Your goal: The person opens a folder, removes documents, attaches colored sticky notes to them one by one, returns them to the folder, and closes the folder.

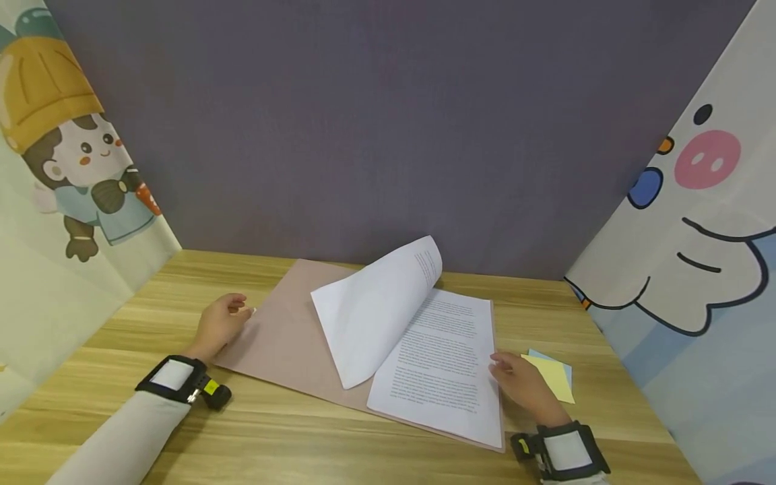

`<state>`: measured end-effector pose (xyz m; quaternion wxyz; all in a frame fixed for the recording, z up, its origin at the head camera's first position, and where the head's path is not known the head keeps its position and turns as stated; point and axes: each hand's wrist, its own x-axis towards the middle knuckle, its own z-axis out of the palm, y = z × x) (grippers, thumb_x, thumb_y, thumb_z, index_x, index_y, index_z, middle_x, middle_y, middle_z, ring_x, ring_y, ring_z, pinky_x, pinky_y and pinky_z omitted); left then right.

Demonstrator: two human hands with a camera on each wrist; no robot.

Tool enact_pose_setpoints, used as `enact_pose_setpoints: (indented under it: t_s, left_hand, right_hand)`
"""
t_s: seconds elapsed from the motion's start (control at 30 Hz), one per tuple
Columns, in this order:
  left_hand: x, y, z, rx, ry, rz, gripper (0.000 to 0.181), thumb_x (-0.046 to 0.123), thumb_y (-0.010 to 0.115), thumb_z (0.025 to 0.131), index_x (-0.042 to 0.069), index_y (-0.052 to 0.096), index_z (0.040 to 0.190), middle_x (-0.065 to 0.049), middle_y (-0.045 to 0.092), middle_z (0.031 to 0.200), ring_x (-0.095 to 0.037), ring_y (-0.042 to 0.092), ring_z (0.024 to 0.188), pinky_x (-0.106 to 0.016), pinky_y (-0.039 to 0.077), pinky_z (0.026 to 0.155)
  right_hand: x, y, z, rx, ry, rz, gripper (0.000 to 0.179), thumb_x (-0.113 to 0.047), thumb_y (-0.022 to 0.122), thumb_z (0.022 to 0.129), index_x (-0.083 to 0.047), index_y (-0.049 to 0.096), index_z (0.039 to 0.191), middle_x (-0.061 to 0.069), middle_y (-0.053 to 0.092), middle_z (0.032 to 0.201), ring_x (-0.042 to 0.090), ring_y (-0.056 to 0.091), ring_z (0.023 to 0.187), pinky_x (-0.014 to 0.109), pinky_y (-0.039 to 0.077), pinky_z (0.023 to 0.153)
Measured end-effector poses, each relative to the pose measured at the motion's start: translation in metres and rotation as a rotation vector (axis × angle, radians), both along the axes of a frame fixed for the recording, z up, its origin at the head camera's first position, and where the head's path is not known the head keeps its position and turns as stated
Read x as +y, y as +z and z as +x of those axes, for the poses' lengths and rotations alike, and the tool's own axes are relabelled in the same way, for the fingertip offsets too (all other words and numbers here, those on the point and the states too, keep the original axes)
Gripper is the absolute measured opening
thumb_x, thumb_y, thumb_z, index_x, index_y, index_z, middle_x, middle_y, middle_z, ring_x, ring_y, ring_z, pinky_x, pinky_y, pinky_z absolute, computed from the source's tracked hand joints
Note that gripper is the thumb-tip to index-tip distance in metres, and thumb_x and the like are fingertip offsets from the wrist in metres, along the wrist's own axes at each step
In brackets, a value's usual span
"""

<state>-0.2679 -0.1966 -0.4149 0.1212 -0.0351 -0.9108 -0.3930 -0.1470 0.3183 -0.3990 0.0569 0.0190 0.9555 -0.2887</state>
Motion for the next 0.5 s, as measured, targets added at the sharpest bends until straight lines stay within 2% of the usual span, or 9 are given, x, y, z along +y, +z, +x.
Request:
enact_pose_setpoints:
  t_s: [0.17,0.33,0.5]
  left_hand:
    - [-0.022,0.001,-0.007,-0.128,-0.029,-0.134,0.050,0.010,0.058,0.084,-0.018,0.044,0.122,-0.039,0.047,0.119,-0.051,0.046,0.109,-0.055,0.042,0.090]
    - [-0.037,0.000,-0.009,-0.162,-0.034,-0.224,0.054,0.013,0.060,0.081,-0.021,0.043,0.119,-0.041,0.046,0.116,-0.054,0.044,0.108,-0.058,0.038,0.092]
    - [-0.044,0.002,-0.010,-0.188,-0.063,-0.338,0.057,0.015,0.064,0.076,-0.023,0.045,0.115,-0.042,0.048,0.113,-0.055,0.042,0.108,-0.059,0.035,0.093]
  right_hand:
    - [0.000,0.000,0.002,0.010,-0.003,-0.022,0.039,-0.017,0.047,0.094,0.009,0.048,0.123,0.024,0.058,0.110,0.036,0.056,0.099,0.045,0.050,0.080]
    - [0.000,0.000,0.002,0.007,-0.011,-0.026,0.040,-0.017,0.047,0.094,0.009,0.048,0.124,0.023,0.059,0.109,0.035,0.056,0.099,0.045,0.049,0.080]
    - [0.001,-0.001,0.002,0.005,-0.019,-0.035,0.040,-0.018,0.046,0.095,0.010,0.047,0.124,0.025,0.058,0.111,0.036,0.056,0.101,0.045,0.049,0.081]
